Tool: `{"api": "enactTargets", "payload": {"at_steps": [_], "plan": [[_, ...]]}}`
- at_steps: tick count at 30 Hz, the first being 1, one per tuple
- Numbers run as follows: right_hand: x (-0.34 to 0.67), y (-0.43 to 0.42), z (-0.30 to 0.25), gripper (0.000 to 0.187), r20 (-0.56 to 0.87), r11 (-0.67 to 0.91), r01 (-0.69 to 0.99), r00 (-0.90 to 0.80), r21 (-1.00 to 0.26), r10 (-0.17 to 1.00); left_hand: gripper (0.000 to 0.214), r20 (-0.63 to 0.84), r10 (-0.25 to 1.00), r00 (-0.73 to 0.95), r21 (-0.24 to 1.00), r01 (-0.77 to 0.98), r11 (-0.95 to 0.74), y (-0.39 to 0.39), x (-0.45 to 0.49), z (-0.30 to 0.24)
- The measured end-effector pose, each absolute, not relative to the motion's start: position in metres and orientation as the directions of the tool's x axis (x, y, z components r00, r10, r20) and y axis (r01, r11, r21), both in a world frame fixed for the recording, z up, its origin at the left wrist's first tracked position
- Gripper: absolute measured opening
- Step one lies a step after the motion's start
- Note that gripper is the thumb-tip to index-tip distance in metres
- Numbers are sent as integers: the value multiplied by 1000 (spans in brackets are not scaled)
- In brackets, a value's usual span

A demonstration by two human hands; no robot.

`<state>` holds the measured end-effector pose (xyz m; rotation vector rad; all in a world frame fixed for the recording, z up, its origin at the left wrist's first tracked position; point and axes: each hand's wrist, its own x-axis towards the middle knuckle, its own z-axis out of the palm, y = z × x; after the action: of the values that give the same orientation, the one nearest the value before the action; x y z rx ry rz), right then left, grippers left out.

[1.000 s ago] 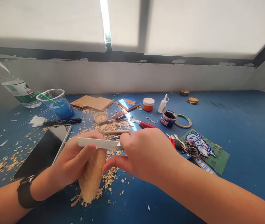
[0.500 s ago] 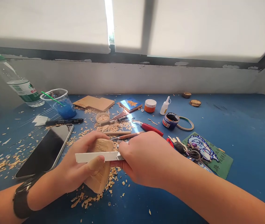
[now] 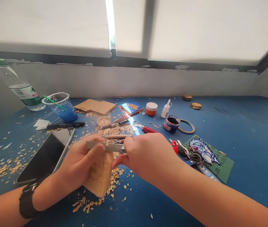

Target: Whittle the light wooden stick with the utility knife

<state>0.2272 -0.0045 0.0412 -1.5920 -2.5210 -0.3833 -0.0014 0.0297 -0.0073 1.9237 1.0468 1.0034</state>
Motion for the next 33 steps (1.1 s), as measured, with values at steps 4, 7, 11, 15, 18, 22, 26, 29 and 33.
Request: {"api": "enactTargets", "payload": {"at_steps": [4,7,11,15,18,22,26,29,33], "plan": [[226,-8,43,59,237,423,900,-435,104,869,43,371,836,404,803,312,-507,33,-4,-7],[222,-10,44,47,147,504,863,-502,24,852,37,379,798,469,767,322,-554,35,-7,-5],[220,-10,45,37,43,561,827,-560,-25,827,31,407,730,549,720,298,-626,35,-10,-3],[221,-9,43,43,61,540,840,-537,-50,841,20,459,713,530,681,305,-665,35,-9,2],[221,-8,41,54,82,511,856,-506,-71,859,19,477,732,487,674,331,-660,36,-6,5],[220,-6,41,55,44,502,864,-500,-49,865,23,419,771,480,732,323,-599,37,-4,5],[222,-3,43,47,26,539,842,-538,-34,842,27,349,796,495,777,322,-541,40,-5,1],[224,-2,43,39,57,576,816,-574,-36,817,29,323,798,509,780,335,-529,41,-6,-1],[224,-2,42,40,60,552,834,-549,-27,833,30,283,799,531,806,320,-498,41,-5,-2]]}}
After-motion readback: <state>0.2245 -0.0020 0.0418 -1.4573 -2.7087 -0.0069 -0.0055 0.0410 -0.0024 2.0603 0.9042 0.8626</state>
